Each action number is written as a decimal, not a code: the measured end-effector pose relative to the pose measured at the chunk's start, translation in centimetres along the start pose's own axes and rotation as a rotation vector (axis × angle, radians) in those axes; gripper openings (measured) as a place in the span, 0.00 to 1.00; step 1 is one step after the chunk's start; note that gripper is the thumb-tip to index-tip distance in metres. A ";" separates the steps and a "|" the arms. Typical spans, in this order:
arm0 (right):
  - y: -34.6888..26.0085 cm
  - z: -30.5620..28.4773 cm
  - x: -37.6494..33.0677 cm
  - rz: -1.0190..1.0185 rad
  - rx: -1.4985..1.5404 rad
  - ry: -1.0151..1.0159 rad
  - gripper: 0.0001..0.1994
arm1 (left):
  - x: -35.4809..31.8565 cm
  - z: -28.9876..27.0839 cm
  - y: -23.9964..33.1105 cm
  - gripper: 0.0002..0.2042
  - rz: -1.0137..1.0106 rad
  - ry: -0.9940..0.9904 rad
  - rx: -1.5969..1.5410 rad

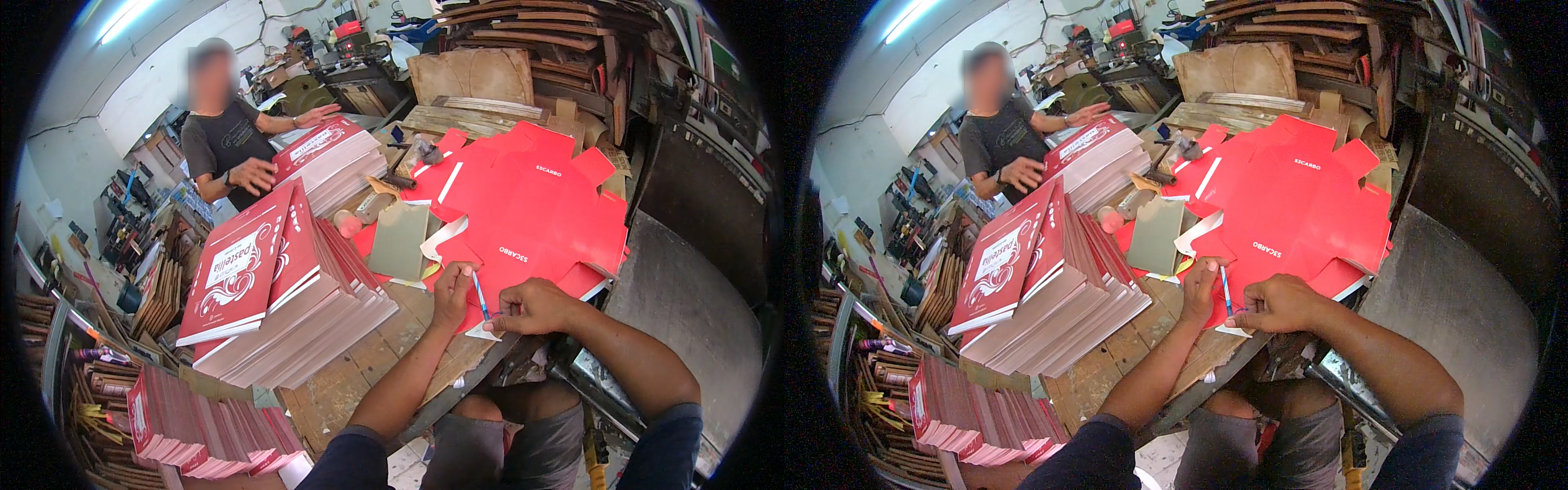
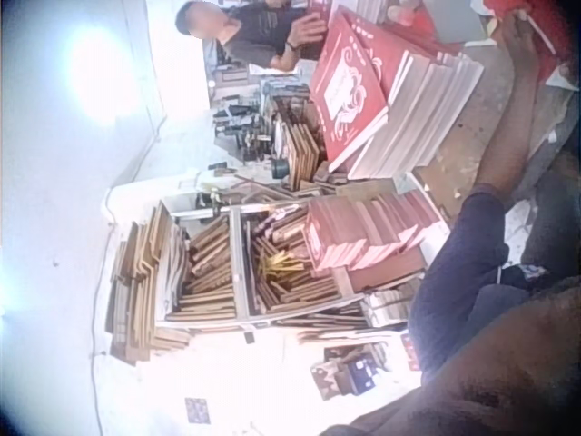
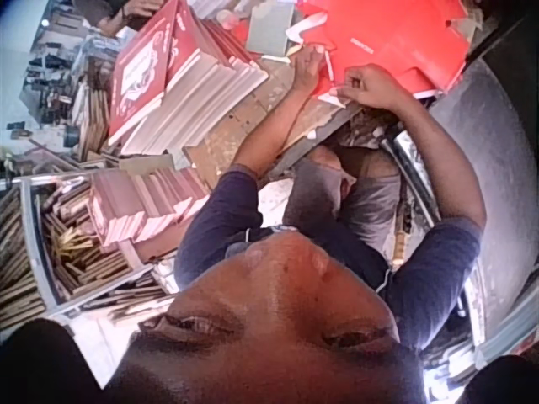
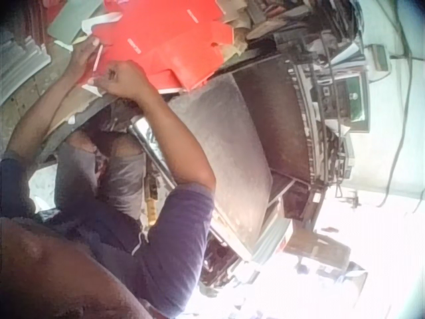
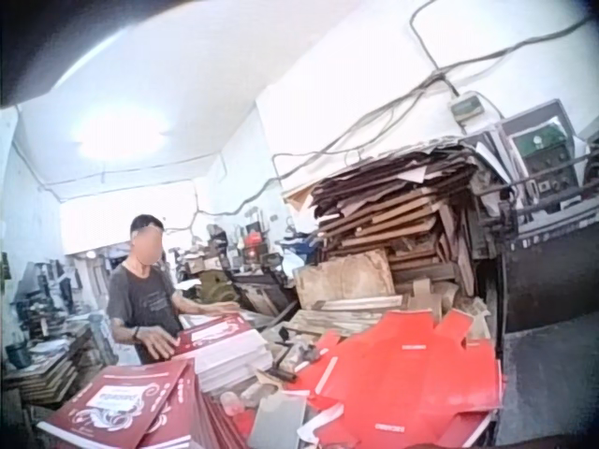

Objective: The person removes excess cardboard pieces from pre-cut red box templates using a small blue tool.

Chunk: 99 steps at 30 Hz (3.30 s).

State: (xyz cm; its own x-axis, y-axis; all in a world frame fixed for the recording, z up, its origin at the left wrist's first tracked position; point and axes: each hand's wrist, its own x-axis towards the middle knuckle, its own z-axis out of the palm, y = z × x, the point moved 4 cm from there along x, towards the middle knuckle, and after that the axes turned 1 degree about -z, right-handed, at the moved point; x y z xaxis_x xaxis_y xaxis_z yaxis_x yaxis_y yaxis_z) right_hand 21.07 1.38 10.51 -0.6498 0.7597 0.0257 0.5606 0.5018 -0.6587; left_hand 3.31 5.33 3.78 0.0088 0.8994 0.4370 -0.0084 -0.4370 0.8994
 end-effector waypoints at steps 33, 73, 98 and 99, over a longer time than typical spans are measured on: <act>0.3 0.1 0.1 -0.039 0.145 -0.051 0.24 | 0.0 -0.2 -1.4 0.14 -0.097 -0.001 -0.071; 0.0 0.2 0.0 0.002 0.109 -0.019 0.27 | 0.1 -0.5 -1.3 0.18 -0.103 -0.011 -0.027; -0.6 -0.4 0.1 0.129 -0.126 0.020 0.27 | 0.0 -0.4 -1.4 0.17 -0.104 -0.011 -0.007; -0.5 -0.4 0.1 0.168 -0.159 -0.018 0.27 | 0.1 -0.5 -1.4 0.17 -0.105 -0.012 -0.008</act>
State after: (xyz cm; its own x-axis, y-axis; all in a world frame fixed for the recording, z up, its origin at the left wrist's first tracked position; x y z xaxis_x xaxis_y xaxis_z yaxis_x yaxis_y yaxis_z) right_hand 20.95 1.32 11.10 -0.5492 0.8310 -0.0886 0.7342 0.4291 -0.5261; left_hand 2.79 5.99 2.56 0.0217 0.9400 0.3405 -0.0151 -0.3402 0.9402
